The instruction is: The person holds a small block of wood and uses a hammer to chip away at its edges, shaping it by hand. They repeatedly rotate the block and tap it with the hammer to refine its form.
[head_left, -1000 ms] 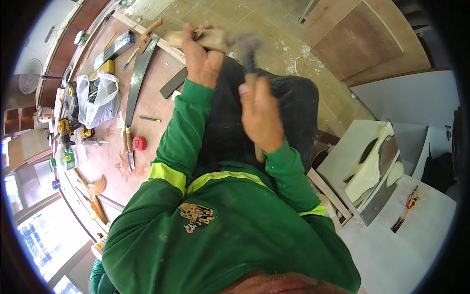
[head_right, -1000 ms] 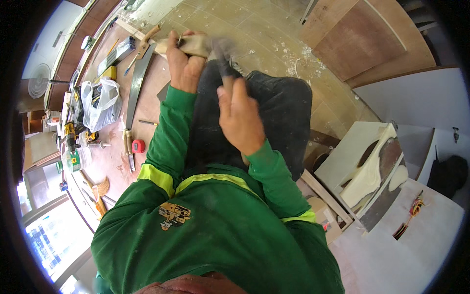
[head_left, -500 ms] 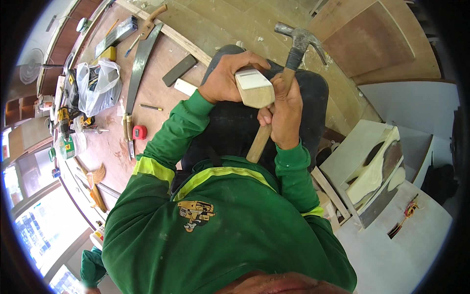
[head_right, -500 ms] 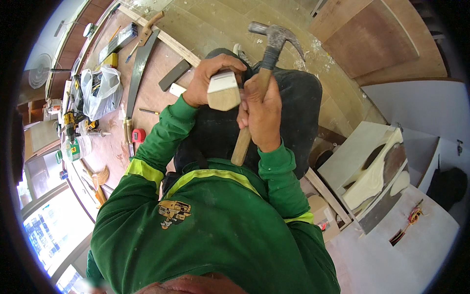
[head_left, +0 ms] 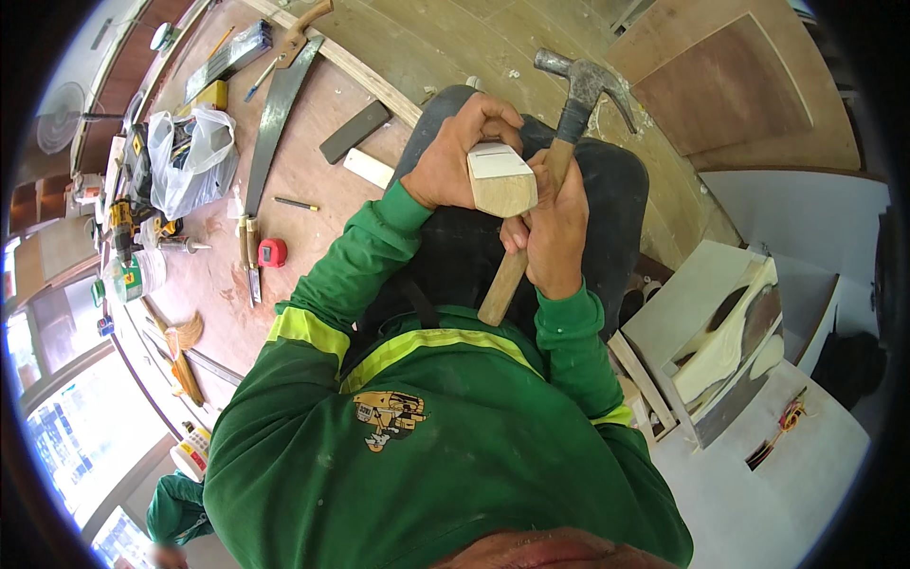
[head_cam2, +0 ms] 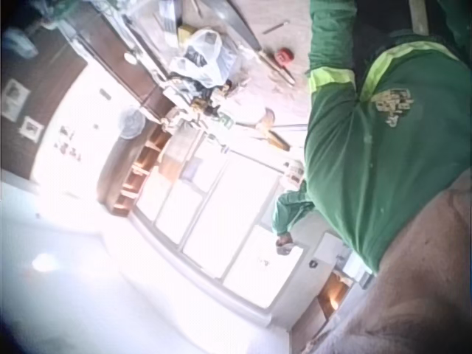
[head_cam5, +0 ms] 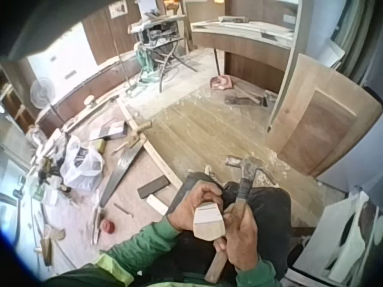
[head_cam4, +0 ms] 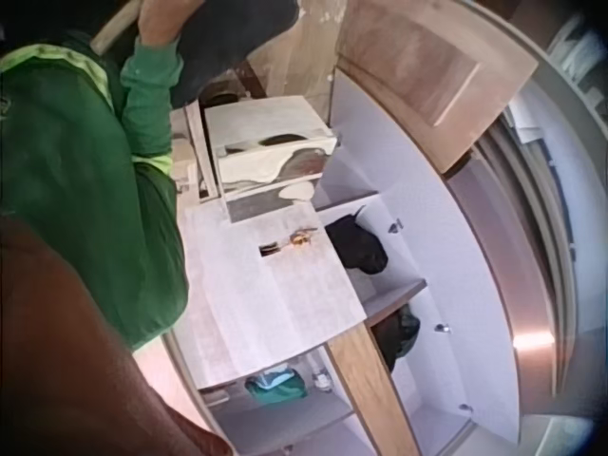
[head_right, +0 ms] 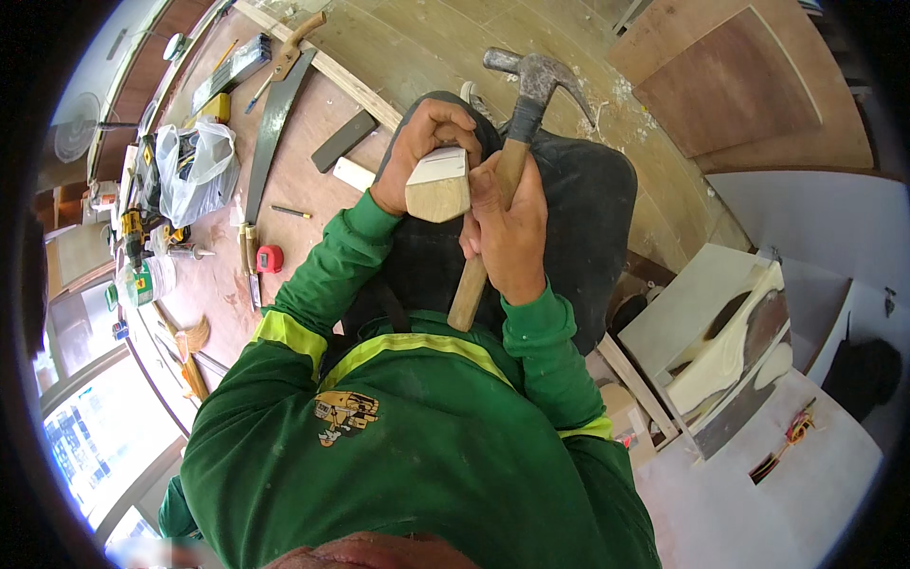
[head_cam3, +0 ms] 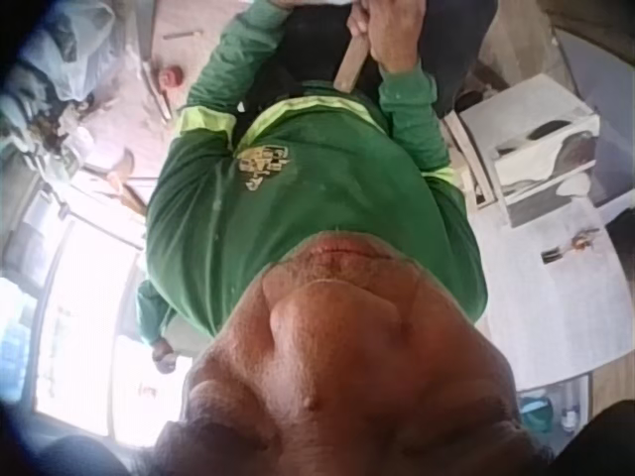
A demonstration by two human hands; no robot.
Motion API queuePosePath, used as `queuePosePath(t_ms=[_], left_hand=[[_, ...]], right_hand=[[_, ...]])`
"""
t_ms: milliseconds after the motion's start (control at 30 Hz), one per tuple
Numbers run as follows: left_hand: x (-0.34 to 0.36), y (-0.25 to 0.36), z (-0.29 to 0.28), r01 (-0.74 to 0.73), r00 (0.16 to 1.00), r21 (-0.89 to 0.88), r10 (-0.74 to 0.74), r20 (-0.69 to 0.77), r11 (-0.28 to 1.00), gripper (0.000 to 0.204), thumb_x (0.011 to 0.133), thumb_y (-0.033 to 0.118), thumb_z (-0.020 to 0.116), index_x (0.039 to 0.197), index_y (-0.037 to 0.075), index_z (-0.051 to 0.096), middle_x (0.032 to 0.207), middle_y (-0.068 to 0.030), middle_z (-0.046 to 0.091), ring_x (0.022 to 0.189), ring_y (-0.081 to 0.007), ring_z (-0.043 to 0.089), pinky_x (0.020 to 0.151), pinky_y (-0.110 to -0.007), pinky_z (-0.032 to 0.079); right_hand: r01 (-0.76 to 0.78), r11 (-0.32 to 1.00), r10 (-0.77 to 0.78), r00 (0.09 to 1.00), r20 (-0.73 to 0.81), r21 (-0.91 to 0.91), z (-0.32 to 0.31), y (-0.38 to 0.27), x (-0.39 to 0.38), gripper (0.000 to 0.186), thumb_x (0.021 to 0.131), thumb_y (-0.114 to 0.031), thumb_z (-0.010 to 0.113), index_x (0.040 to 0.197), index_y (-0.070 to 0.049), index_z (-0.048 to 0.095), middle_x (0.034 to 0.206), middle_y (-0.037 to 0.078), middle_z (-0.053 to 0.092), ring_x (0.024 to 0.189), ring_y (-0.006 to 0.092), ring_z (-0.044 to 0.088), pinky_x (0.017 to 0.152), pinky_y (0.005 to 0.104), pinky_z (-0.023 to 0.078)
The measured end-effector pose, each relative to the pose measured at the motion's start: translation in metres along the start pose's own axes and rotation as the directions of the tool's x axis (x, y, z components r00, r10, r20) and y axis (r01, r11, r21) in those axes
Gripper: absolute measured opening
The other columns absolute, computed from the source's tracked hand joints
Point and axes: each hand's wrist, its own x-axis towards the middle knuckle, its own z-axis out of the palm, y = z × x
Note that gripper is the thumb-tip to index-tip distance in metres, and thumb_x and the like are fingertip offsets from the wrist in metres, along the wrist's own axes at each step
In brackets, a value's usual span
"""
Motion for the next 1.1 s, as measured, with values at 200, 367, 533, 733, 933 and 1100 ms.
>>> queuePosePath(t_ms=[200, 367, 533, 733, 933, 1100], left_hand=[[0.0017, -0.0028, -0.0055, -0.077, 0.997, 0.069, 0.075, 0.024, 0.995, 0.079, 0.072, 0.025, 0.100, 0.131, 0.007, 0.051, 0.093, -0.0070, 0.074, 0.086, -0.0142, 0.070, 0.079, -0.029, 0.055], [-0.0005, -0.0048, -0.0071, -0.049, 0.999, 0.059, 0.049, -0.002, 0.997, 0.079, 0.072, 0.024, 0.100, 0.132, 0.007, 0.050, 0.094, -0.0074, 0.074, 0.086, -0.0141, 0.070, 0.078, -0.029, 0.055], [-0.0020, -0.0044, -0.0071, -0.016, 0.999, 0.009, 0.016, -0.029, 1.000, 0.079, 0.073, 0.023, 0.100, 0.131, 0.006, 0.050, 0.094, -0.0074, 0.074, 0.085, -0.0139, 0.069, 0.078, -0.029, 0.055], [-0.0012, -0.0041, -0.0054, -0.070, 0.997, 0.078, 0.072, -0.014, 0.994, 0.078, 0.072, 0.022, 0.100, 0.131, 0.007, 0.050, 0.093, -0.0072, 0.073, 0.084, -0.0136, 0.069, 0.078, -0.029, 0.055], [-0.0018, -0.0051, -0.0025, -0.029, 0.999, 0.025, 0.029, -0.022, 0.999, 0.079, 0.073, 0.021, 0.100, 0.132, 0.007, 0.049, 0.092, -0.0060, 0.072, 0.084, -0.0130, 0.067, 0.077, -0.028, 0.054], [-0.0005, -0.0047, -0.0040, -0.092, 0.996, 0.080, 0.091, 0.013, 0.993, 0.078, 0.074, 0.020, 0.099, 0.132, 0.007, 0.049, 0.093, -0.0063, 0.071, 0.084, -0.0133, 0.067, 0.077, -0.029, 0.054]], right_hand=[[0.009, 1.000, -0.009, 1.000, 0.014, 0.005, 0.0012, 0.0032, 0.0008, 0.040, 0.115, -0.046, 0.052, 0.119, -0.006, 0.047, 0.079, 0.003, 0.055, 0.045, 0.0052, 0.042, 0.041, 0.0237, 0.041], [0.025, 1.000, -0.026, 0.999, 0.028, 0.017, 0.0045, 0.0040, 0.0042, 0.038, 0.115, -0.044, 0.052, 0.120, -0.006, 0.047, 0.080, 0.003, 0.055, 0.046, 0.0054, 0.043, 0.041, 0.0241, 0.042], [0.021, 1.000, -0.022, 1.000, 0.017, 0.011, 0.0076, 0.0033, 0.0063, 0.037, 0.116, -0.042, 0.052, 0.120, -0.006, 0.048, 0.081, 0.003, 0.056, 0.046, 0.0057, 0.043, 0.041, 0.0243, 0.042], [0.003, 1.000, -0.003, 1.000, 0.001, 0.011, 0.0062, 0.0034, 0.0054, 0.036, 0.115, -0.042, 0.053, 0.119, -0.006, 0.048, 0.081, 0.003, 0.055, 0.046, 0.0059, 0.043, 0.041, 0.0243, 0.041], [0.004, 1.000, -0.004, 1.000, -0.003, 0.004, 0.0046, 0.0038, 0.0060, 0.037, 0.115, -0.043, 0.053, 0.120, -0.007, 0.048, 0.081, 0.003, 0.056, 0.046, 0.0057, 0.043, 0.041, 0.0239, 0.041], [-0.018, 0.999, 0.018, 1.000, -0.016, 0.033, 0.0042, 0.0058, 0.0056, 0.036, 0.116, -0.043, 0.052, 0.121, -0.008, 0.048, 0.081, 0.003, 0.057, 0.046, 0.0059, 0.043, 0.041, 0.0242, 0.041]])
